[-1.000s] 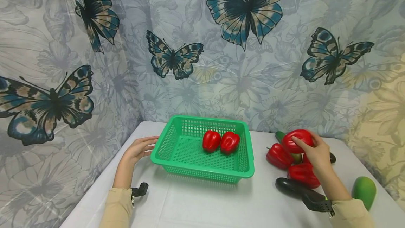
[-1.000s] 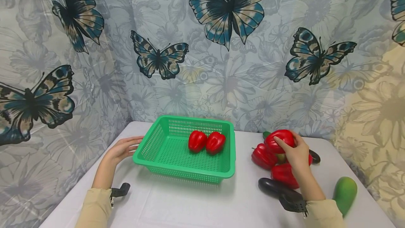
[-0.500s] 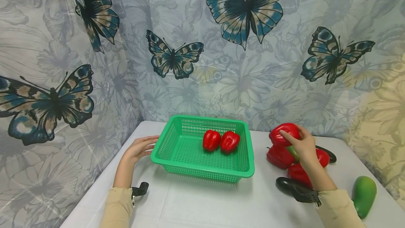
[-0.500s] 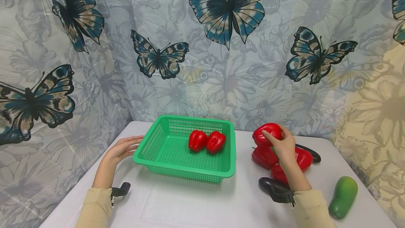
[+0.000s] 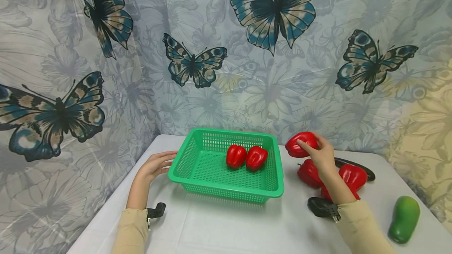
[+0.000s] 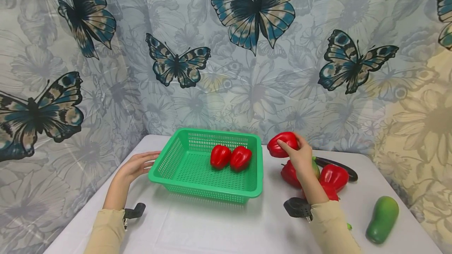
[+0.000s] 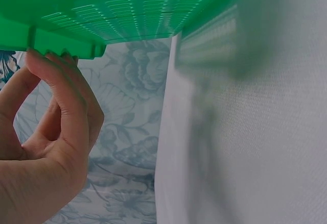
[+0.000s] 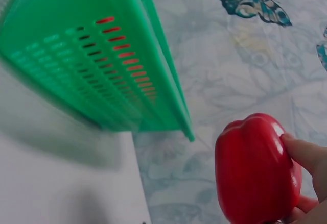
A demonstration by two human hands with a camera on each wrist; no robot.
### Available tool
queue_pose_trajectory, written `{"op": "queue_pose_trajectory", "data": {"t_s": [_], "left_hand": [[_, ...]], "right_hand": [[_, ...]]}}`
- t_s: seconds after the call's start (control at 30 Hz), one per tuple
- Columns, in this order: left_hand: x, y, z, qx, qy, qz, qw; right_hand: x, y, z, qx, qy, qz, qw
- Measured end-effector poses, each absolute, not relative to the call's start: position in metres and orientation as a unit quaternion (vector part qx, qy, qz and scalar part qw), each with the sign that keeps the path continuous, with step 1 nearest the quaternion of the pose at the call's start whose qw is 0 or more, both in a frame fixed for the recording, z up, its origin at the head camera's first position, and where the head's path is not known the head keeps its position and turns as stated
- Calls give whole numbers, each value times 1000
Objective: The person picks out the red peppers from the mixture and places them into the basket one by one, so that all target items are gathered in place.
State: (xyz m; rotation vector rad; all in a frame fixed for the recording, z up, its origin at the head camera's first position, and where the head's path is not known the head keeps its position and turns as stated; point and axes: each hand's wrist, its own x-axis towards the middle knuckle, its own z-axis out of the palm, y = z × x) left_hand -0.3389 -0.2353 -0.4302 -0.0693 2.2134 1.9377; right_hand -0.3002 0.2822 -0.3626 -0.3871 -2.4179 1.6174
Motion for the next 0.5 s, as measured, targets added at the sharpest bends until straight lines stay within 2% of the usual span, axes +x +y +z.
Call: {"op": "queue_pose_trajectory", "data": {"t_s": [0.5], "left_hand": [[-342, -235, -433, -19, 747, 657, 96]], "right_hand": [[-313, 255, -356, -93, -803, 577, 117]]}}
